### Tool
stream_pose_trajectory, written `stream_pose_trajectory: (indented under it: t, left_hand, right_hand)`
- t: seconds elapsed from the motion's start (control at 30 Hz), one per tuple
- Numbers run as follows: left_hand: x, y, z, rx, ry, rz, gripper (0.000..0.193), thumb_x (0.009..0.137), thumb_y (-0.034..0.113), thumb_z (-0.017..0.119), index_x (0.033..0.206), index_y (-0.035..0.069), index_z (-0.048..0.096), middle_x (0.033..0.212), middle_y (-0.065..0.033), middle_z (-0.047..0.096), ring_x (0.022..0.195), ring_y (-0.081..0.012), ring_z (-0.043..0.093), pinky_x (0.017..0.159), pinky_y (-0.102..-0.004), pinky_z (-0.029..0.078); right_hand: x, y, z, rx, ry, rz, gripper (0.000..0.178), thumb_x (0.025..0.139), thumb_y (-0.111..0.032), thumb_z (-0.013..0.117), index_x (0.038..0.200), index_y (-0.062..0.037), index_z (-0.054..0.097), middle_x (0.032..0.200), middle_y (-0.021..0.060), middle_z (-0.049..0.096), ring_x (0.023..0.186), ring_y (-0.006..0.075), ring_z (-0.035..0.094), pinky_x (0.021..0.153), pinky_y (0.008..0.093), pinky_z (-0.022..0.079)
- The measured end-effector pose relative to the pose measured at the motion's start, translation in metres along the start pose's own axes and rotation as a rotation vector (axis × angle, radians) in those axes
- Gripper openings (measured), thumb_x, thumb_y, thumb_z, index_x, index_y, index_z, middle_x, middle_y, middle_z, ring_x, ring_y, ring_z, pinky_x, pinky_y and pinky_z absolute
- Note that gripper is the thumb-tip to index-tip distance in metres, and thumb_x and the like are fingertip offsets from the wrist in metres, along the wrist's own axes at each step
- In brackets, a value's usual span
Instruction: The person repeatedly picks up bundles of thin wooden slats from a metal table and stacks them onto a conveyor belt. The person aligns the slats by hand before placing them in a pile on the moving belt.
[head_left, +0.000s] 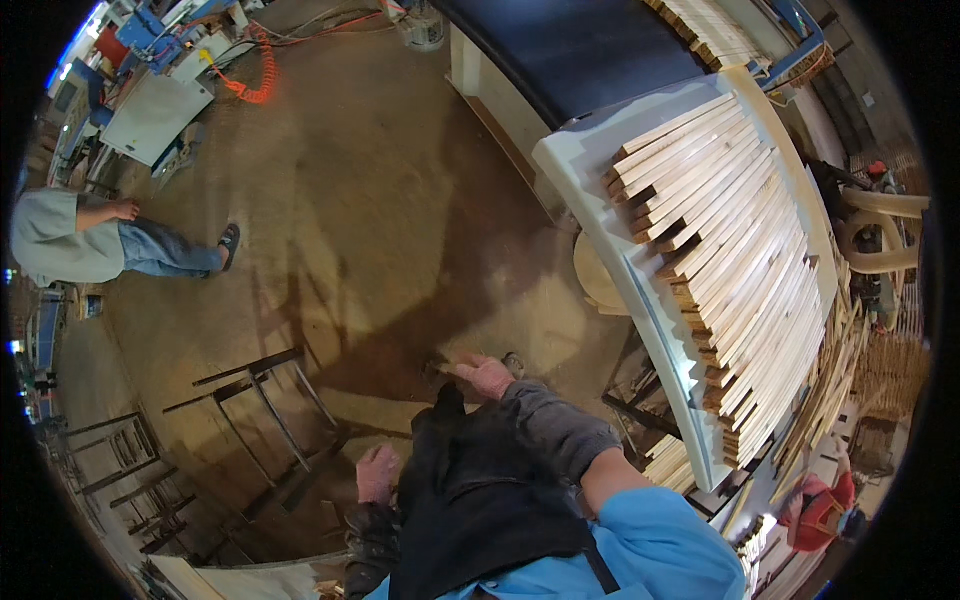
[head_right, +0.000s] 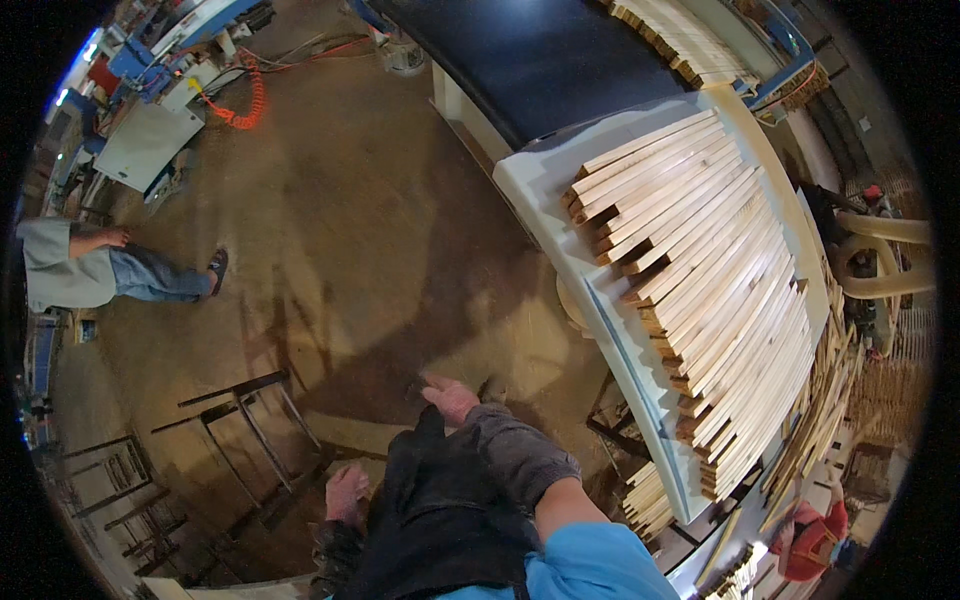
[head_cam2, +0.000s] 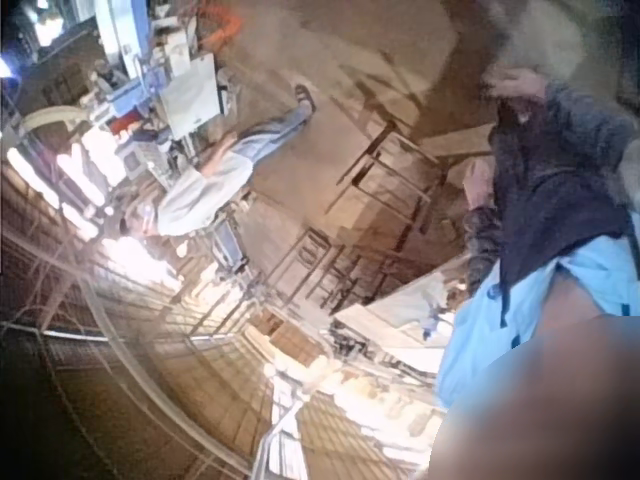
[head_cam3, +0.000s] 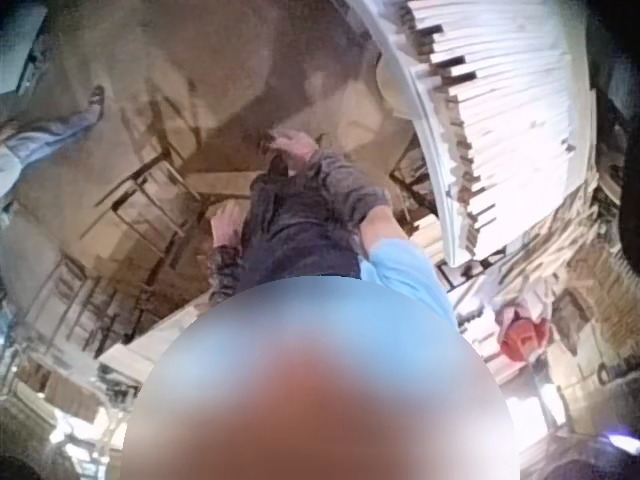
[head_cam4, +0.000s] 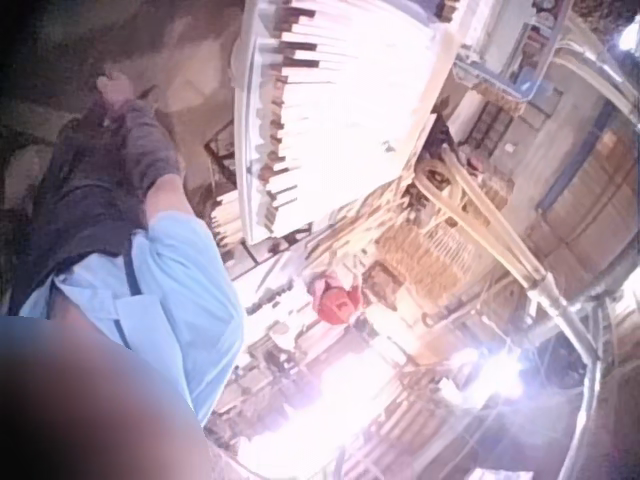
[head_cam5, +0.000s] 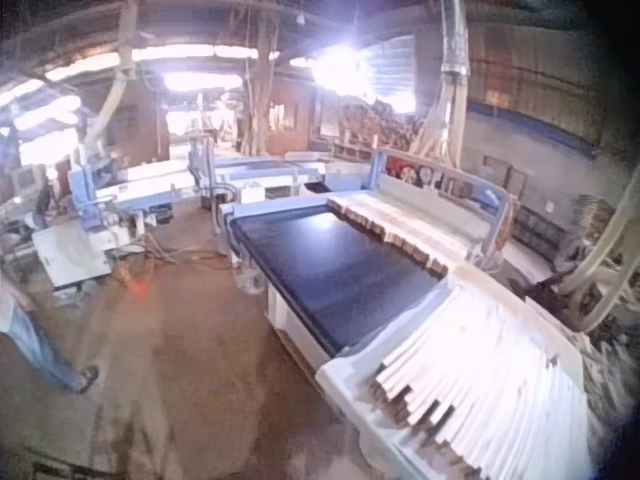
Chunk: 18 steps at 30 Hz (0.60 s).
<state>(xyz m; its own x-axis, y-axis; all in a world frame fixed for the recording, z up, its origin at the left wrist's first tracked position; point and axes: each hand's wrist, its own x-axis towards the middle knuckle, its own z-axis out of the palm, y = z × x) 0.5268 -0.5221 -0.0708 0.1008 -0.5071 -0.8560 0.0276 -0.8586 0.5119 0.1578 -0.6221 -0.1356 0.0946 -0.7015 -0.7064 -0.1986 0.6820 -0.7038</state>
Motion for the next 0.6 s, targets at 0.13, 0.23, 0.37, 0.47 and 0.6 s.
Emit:
stream_pose_trajectory:
  t: [0.13, 0.23, 0.37, 0.47, 0.6]
  left_hand:
    - [0.023, 0.064, -0.001, 0.136, -0.027, -0.036, 0.039, 0.106, 0.029, 0.073, 0.136, 0.005, 0.069, 0.106, -0.0013, 0.073, 0.091, -0.0155, 0.068, 0.081, -0.0313, 0.054]
    - [0.037, 0.092, 0.013, 0.113, 0.016, 0.005, 0.031, 0.106, 0.027, 0.072, 0.126, 0.003, 0.071, 0.094, 0.001, 0.068, 0.078, -0.0109, 0.061, 0.069, -0.0269, 0.047]
    - [0.06, 0.091, 0.007, 0.006, -0.117, 0.003, 0.03, 0.106, 0.026, 0.073, 0.123, 0.002, 0.072, 0.092, 0.0009, 0.069, 0.076, -0.0097, 0.062, 0.068, -0.0245, 0.047]
    - [0.03, 0.083, 0.027, 0.15, -0.036, -0.037, 0.042, 0.106, 0.032, 0.076, 0.137, 0.006, 0.069, 0.106, -0.0011, 0.074, 0.092, -0.0148, 0.069, 0.081, -0.0301, 0.055]
    - [0.015, 0.042, 0.035, -0.053, -0.049, -0.029, 0.032, 0.105, 0.023, 0.074, 0.128, 0.001, 0.073, 0.097, -0.0018, 0.071, 0.085, -0.013, 0.065, 0.076, -0.0277, 0.052]
  right_hand:
    - [-0.042, 0.004, -0.019, 0.039, 0.08, 0.12, 0.066, 0.105, -0.04, 0.068, 0.159, -0.0036, 0.056, 0.155, 0.0197, 0.064, 0.143, 0.0367, 0.059, 0.117, 0.0427, 0.047]
    - [-0.048, 0.087, -0.018, 0.16, 0.274, 0.078, 0.062, 0.106, -0.039, 0.069, 0.155, -0.0032, 0.059, 0.151, 0.02, 0.066, 0.14, 0.036, 0.062, 0.116, 0.0424, 0.047]
    - [-0.069, 0.177, -0.036, -0.033, 0.136, 0.134, 0.076, 0.105, -0.04, 0.07, 0.166, -0.0025, 0.045, 0.166, 0.0212, 0.051, 0.151, 0.0455, 0.049, 0.123, 0.0495, 0.044]
    - [-0.098, 0.226, -0.032, 0.423, 0.146, 0.368, 0.075, 0.107, -0.042, 0.068, 0.169, -0.0082, 0.042, 0.17, 0.0192, 0.045, 0.15, 0.0451, 0.049, 0.126, 0.052, 0.045]
    - [-0.136, 0.25, -0.048, 0.386, 0.145, 0.384, 0.057, 0.11, -0.038, 0.066, 0.159, -0.0135, 0.054, 0.145, 0.0077, 0.059, 0.118, 0.0279, 0.059, 0.104, 0.05, 0.053]
